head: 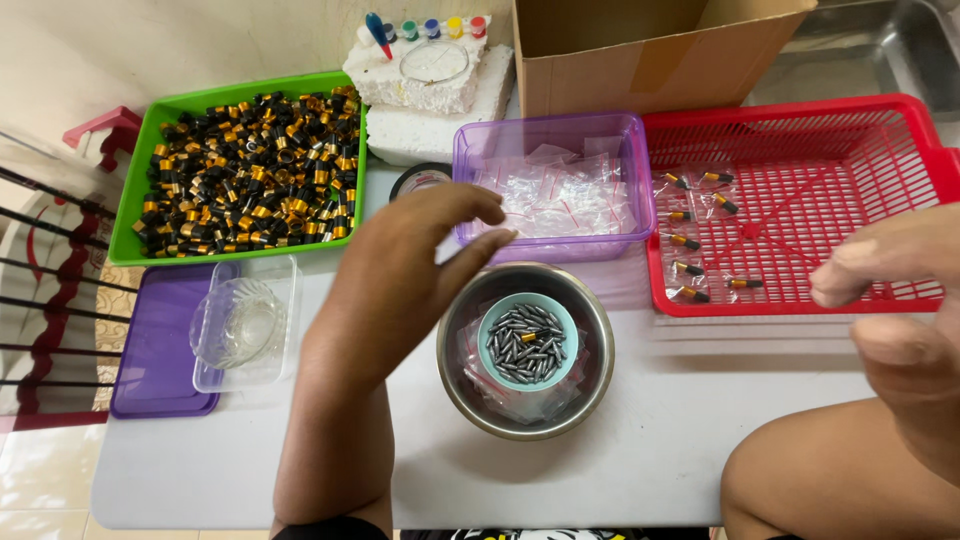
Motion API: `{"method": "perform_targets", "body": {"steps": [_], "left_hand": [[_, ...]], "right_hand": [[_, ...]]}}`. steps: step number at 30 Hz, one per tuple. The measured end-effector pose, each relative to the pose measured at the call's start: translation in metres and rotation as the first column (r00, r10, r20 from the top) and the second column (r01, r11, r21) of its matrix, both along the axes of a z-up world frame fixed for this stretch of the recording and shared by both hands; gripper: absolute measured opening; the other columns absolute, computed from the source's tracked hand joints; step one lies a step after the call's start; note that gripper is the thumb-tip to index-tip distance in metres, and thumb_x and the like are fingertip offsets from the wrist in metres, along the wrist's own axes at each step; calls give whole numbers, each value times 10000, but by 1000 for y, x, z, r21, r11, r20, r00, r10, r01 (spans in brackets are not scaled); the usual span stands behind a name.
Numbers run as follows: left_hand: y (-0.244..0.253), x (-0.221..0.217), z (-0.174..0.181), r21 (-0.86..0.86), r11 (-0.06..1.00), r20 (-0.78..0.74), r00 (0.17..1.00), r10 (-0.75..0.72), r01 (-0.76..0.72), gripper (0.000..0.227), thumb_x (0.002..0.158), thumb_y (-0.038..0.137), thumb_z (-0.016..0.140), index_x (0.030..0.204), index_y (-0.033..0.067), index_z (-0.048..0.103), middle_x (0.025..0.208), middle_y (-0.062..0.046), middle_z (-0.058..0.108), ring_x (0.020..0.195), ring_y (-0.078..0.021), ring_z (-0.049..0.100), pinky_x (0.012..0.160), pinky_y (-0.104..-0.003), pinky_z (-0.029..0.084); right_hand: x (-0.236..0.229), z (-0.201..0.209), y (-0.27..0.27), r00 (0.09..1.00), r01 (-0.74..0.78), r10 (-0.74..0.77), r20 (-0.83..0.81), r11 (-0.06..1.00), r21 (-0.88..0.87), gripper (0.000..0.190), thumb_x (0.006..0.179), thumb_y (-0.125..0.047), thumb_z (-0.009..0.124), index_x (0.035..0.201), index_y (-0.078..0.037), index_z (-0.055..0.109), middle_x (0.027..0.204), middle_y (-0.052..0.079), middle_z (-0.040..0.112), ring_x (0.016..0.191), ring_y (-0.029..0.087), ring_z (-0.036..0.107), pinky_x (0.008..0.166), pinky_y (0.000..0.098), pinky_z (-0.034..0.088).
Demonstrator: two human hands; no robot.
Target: The person places small components and silver pins into small clear plastic bags, سپس then puts the bags into a red plastic basket.
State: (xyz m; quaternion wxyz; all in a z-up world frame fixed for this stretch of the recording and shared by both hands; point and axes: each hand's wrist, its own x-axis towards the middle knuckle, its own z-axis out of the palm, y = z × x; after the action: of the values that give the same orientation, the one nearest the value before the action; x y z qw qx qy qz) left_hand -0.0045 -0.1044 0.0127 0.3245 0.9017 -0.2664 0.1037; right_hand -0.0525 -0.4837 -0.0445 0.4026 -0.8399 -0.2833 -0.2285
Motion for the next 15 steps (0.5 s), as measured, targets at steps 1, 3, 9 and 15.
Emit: {"method": "perform_targets", "body": {"steps": [1, 3, 9, 15], "left_hand": [[3, -2, 13, -33, 996, 22, 997, 78, -77, 241, 1010, 287, 629, 1103, 74, 694, 1117, -47, 752, 1014, -216, 709, 860, -354, 516], [9, -8, 28, -103, 989, 65, 992, 113, -106, 196, 1016, 245, 647, 1083, 65, 683, 1097, -57, 748, 977, -201, 695, 840, -335, 503], [27, -12, 35, -215, 958, 133, 967, 219, -187, 119, 1041, 174, 623, 1055, 60, 657, 1117, -79, 759, 1054, -206, 728, 863, -333, 505], [43, -2, 32, -196, 969, 114, 978, 174, -149, 144, 999, 184, 657, 1075, 63, 672, 1126, -72, 759, 1104, -218, 736, 857, -332, 528]], "right_hand": [[10, 4, 3, 989, 92, -93, -111, 996, -11, 390, 922, -217, 512, 1135, 102, 582, 975, 175, 670, 992, 278, 680, 1005, 384, 573], [1, 40, 38, 982, 118, -117, -145, 993, -6, 347, 946, -178, 522, 1159, 91, 580, 1020, 178, 652, 1035, 270, 650, 1053, 376, 527], [42, 71, 109, 989, 94, -103, -109, 992, -81, 297, 989, -145, 597, 1139, 108, 635, 1004, 185, 683, 875, 247, 652, 824, 336, 498], [114, 8, 148, 976, 40, -123, -177, 910, -412, 271, 1000, -272, 631, 1119, -31, 660, 1084, 134, 715, 1001, 327, 667, 848, 465, 491]]}}
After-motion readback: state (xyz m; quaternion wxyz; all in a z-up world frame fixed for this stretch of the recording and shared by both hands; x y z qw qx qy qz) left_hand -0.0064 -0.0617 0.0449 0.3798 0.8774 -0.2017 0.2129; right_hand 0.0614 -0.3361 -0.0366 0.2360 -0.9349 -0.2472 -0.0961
